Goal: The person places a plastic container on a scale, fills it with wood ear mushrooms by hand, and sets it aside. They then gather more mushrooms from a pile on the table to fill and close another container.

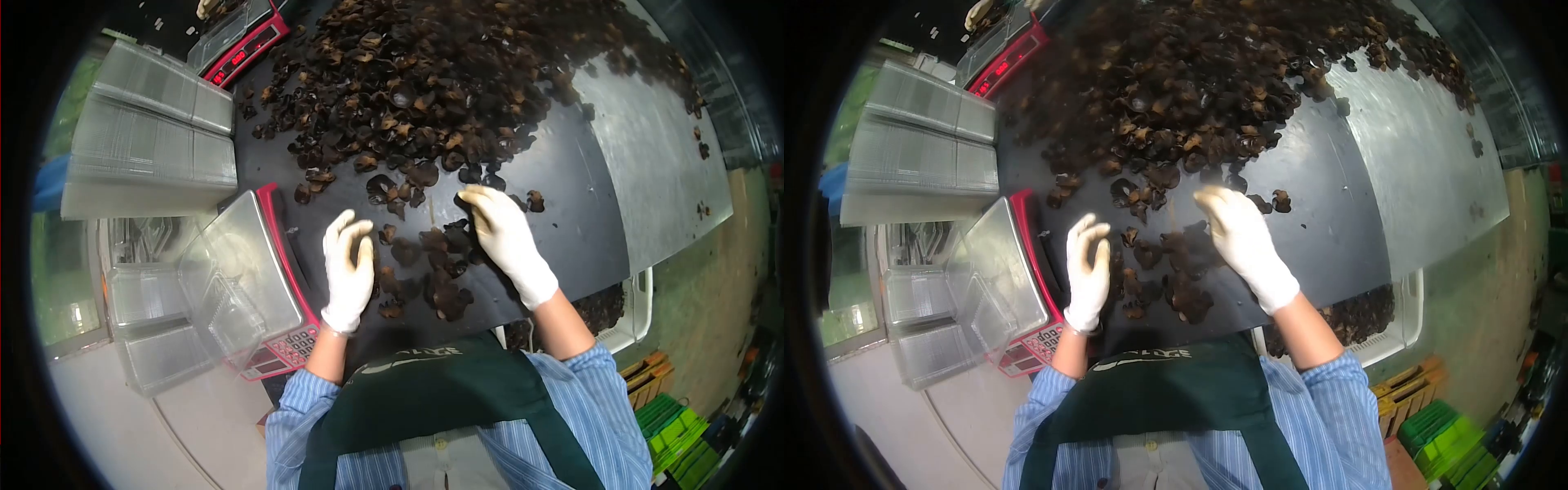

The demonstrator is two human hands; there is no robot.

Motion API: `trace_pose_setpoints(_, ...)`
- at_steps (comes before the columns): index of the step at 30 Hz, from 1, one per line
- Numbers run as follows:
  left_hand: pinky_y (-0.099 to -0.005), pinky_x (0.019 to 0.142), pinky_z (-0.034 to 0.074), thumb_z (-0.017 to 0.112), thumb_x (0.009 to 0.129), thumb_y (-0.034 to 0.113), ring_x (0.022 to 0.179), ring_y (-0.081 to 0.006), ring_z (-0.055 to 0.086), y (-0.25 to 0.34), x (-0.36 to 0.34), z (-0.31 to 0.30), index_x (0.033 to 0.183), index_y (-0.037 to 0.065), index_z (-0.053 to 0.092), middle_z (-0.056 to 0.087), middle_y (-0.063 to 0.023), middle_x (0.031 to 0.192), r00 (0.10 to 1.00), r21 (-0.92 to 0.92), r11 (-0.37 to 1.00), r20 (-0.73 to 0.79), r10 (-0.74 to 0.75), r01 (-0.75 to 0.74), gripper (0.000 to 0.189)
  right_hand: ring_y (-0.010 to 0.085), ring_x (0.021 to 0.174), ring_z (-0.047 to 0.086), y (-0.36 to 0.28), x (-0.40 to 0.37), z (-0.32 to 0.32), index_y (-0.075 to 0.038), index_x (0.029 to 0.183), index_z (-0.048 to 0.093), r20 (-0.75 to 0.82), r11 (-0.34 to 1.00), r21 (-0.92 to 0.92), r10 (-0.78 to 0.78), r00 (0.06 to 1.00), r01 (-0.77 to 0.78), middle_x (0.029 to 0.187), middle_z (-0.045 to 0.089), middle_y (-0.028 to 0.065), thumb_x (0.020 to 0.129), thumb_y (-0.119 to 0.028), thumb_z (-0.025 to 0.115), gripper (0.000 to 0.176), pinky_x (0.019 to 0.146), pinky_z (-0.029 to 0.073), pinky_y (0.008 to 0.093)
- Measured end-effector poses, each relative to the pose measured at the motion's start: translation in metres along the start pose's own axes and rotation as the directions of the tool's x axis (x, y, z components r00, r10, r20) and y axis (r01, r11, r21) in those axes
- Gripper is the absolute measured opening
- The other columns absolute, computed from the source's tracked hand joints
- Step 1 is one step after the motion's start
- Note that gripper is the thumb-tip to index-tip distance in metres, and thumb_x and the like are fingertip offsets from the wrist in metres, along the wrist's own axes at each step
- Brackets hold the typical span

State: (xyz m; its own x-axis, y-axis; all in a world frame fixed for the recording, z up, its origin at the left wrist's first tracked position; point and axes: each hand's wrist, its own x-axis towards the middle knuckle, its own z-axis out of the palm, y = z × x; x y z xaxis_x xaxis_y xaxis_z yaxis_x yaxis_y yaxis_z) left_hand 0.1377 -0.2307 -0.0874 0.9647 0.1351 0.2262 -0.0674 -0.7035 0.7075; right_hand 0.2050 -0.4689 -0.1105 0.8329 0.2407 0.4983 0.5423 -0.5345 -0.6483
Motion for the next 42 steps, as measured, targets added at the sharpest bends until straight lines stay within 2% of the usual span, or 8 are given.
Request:
trace_pose_setpoints(8,-0.0328,0.098,0.039,0.051,0.082,-0.007,0.113,-0.0267,0.051,-0.013,0.034,0.014,0.105,0.002,0.062,0.053,-0.0132,0.116,1.000,-0.168,0.986,0.017,0.012,-0.009,0.026,0.0218,0.076,0.061,0.001,0.011,-0.024,0.000,0.096,0.065,0.325,0.850,0.237,0.386,0.863,-0.470,0.086,0.065,0.0108,0.080,0.001,0.055,0.018,0.072,0.049,0.0303)
trace_pose_setpoints(13,-0.0269,0.094,0.041,0.049,0.086,-0.009,0.103,-0.0163,0.055,-0.026,0.017,-0.001,0.103,-0.001,0.060,0.057,-0.0080,0.108,0.960,-0.399,0.879,0.012,-0.278,0.260,0.022,0.0196,0.056,0.055,0.031,-0.041,-0.087,-0.004,0.082,0.061,0.224,-0.631,0.728,-0.152,0.963,-0.269,0.069,0.062,0.0140,0.095,-0.039,0.050,0.039,0.034,0.033,0.0238)
trace_pose_setpoints(18,-0.0231,0.088,0.044,0.048,0.089,-0.007,0.095,-0.0127,0.058,-0.017,0.004,-0.013,0.107,-0.002,0.059,0.059,-0.0056,0.100,0.927,-0.353,0.857,0.146,-0.346,0.376,0.022,0.0162,0.075,0.065,-0.032,-0.011,-0.071,0.002,0.086,0.067,0.642,0.392,0.531,0.393,0.659,-0.751,0.081,0.068,0.0132,0.083,-0.013,0.068,0.015,0.067,0.051,0.0286)
trace_pose_setpoints(25,-0.0240,0.087,0.044,0.049,0.089,-0.005,0.095,-0.0128,0.056,-0.014,-0.008,-0.022,0.111,-0.001,0.056,0.058,-0.0057,0.103,0.949,-0.328,0.897,-0.008,-0.316,0.296,0.023,0.0265,0.086,0.061,-0.081,0.001,0.079,-0.006,0.094,0.064,0.464,0.964,0.173,-0.259,0.847,0.200,0.092,0.065,0.0080,0.075,-0.001,0.058,0.021,0.076,0.051,0.0348)
trace_pose_setpoints(31,-0.0266,0.070,0.046,0.063,0.082,0.000,0.075,-0.0133,0.055,0.008,-0.031,-0.042,0.101,0.001,0.060,0.058,-0.0063,0.086,0.967,-0.076,0.973,0.151,-0.205,0.219,0.020,0.0229,0.079,0.064,-0.062,0.017,0.049,-0.005,0.092,0.065,0.322,0.893,0.441,-0.061,0.945,-0.092,0.087,0.066,0.0109,0.074,0.002,0.061,0.020,0.072,0.051,0.0326)
trace_pose_setpoints(34,-0.0349,0.082,0.045,0.071,0.070,0.007,0.090,-0.0256,0.056,0.011,-0.041,-0.033,0.104,0.004,0.060,0.058,-0.0097,0.093,0.964,0.177,0.980,0.261,0.039,-0.087,0.036,0.0141,0.070,0.061,-0.033,0.016,-0.042,0.003,0.096,0.067,0.626,0.263,0.720,0.156,0.764,-0.643,0.077,0.066,0.0096,0.082,-0.027,0.067,0.033,0.059,0.047,0.0270)
trace_pose_setpoints(38,-0.0361,0.078,0.044,0.068,0.069,0.009,0.091,-0.0259,0.055,-0.002,-0.045,-0.032,0.097,0.008,0.063,0.061,-0.0048,0.092,0.948,0.349,0.927,0.317,0.018,-0.135,0.028,0.0212,0.059,0.059,0.022,-0.022,-0.105,-0.005,0.091,0.067,-0.172,-0.643,0.748,-0.423,0.890,-0.161,0.076,0.068,0.0103,0.090,-0.042,0.059,0.039,0.050,0.041,0.0310)
trace_pose_setpoints(42,-0.0299,0.066,0.045,0.065,0.069,-0.001,0.068,-0.0184,0.055,0.002,-0.034,-0.034,0.092,0.006,0.063,0.059,-0.0037,0.082,0.958,0.235,0.971,0.286,-0.027,-0.042,0.024,0.0213,0.075,0.063,0.030,-0.072,-0.131,-0.005,0.092,0.067,0.149,-0.269,0.949,-0.084,0.985,-0.166,0.082,0.069,0.0109,0.089,-0.042,0.060,0.038,0.069,0.047,0.0333)
